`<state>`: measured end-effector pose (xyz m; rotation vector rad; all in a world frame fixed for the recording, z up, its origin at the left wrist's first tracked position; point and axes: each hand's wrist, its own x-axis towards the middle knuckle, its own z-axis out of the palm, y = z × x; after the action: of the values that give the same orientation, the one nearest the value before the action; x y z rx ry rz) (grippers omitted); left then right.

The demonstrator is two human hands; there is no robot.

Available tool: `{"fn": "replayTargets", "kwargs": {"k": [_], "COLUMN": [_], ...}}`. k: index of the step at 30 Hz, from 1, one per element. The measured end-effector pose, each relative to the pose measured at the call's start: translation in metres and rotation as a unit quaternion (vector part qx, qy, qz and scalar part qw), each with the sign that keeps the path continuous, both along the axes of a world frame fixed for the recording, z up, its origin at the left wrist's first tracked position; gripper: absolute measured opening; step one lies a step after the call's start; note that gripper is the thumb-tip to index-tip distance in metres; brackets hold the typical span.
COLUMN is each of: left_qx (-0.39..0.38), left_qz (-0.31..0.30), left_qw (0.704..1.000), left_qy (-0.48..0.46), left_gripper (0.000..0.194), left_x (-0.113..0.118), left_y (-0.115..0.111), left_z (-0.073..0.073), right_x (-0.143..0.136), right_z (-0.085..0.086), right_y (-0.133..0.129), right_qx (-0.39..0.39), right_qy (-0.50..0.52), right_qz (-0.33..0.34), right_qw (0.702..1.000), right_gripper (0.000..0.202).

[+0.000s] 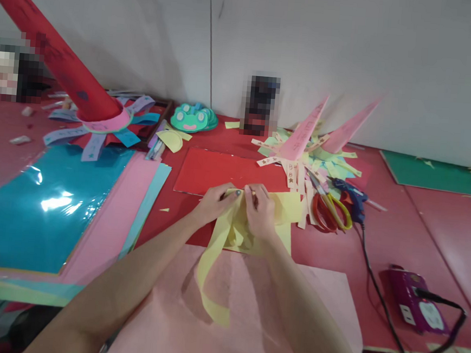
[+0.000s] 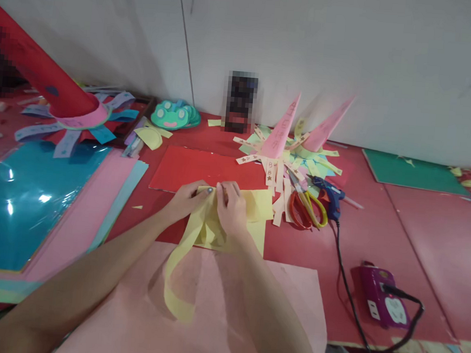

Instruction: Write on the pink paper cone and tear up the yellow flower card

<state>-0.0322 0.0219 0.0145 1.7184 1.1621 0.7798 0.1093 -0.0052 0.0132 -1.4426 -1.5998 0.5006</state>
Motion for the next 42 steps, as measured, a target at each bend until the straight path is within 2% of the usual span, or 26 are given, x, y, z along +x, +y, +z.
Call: {"fn": "replayTargets", "kwargs": {"k": [6, 12, 20, 28, 33, 42], "left_qx": [-0.014, -0.009, -0.023, -0.026, -0.027, -0.066], "left_qz": [-0.015, -0.029, -0.018, -0.048, -0.057, -0.059], "left_qw": [1.0, 0.999, 0.999, 0.998, 0.998, 0.991], "left_qy": [0.007, 0.035, 0.014, -0.011, -0.032, -0.104], "left_gripper": [0.023, 0.023, 0.028, 0.027, 0.026, 0.028], "left_x": [-0.001, 0.0, 0.0, -0.001, 0.001, 0.003], "left_y": [-0.001, -0.003, -0.001, -0.002, -0.004, -0.008], "left_z": [-0.001, 0.003, 0.002, 0.006, 0.01, 0.013], "right_x": [-0.002, 0.0, -0.001, -0.002, -0.004, -0.009], "right_z": [0.001, -0.002, -0.003, -0.001, -0.002, 0.003], "right_y": [-0.002, 0.0, 0.002, 0.001, 0.001, -0.002], "right_qx": [-0.059, -0.087, -0.083, -0.093, -0.107, -0.09], "right_qy": [0.051, 0.015, 0.063, 0.076, 0.132, 0.172], "right_qz": [0.028, -0.011, 0.035, 0.058, 0.071, 0.057], "right_qw": [0.997, 0.996, 0.994, 0.991, 0.983, 0.979], "right_gripper": [0.024, 0.033, 0.035, 0.034, 0.034, 0.034]}}
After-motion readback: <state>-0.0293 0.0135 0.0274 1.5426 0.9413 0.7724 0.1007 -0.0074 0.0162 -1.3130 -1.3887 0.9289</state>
